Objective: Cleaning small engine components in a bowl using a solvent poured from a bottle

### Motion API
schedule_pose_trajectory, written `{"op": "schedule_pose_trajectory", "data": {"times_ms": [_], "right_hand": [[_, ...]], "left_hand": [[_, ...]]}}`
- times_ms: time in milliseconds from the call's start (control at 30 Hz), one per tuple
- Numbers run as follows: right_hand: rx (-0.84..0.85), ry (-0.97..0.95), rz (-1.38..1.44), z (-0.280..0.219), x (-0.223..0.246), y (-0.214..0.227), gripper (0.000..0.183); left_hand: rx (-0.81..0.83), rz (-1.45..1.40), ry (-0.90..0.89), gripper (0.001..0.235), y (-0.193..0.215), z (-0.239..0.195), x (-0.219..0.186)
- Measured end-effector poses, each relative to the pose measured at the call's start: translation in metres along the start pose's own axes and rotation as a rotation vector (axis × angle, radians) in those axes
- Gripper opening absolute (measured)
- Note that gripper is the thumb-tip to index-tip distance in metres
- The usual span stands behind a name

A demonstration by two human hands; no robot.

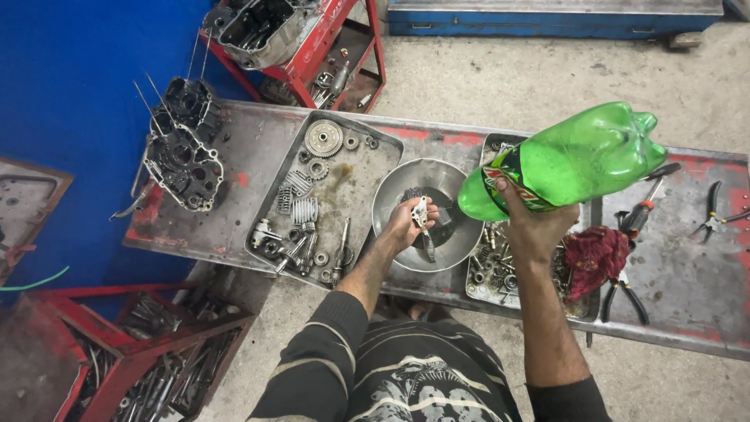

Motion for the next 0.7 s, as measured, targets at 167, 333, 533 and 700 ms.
{"op": "schedule_pose_trajectory", "data": {"times_ms": [167, 333, 533, 700], "right_hand": [[-0.056, -0.035, 0.014, -0.001, -0.022, -0.005, 0.059], [-0.189, -0.239, 0.115, 0.015, -0.023, -0.009, 0.048], [-0.277, -0.754, 0.542, 0.030, -0.115, -0.044, 0.053], [-0.106, -1.167, 0.762, 0.034, -0.163, -0.105, 0.075]], "left_hand": [[-0.014, 0.151, -0.032, 0.039, 0.008, 0.018, 0.011], [-0.066, 0.583, -0.193, 0.049, -0.050, -0.071, -0.057], [-0.278, 1.156, -0.456, 0.050, -0.074, -0.111, -0.115], [-0.387, 1.131, -0.770, 0.043, -0.122, -0.209, -0.174]]}}
Point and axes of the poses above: each hand's wrist, its own z-axis towards the middle knuckle, its own y-axis out of the back of the hand, x = y × z, the point moved 6 cm from there along z, towards the middle knuckle, and after that the axes turned 1 degree about y, right-handed, at the moved point
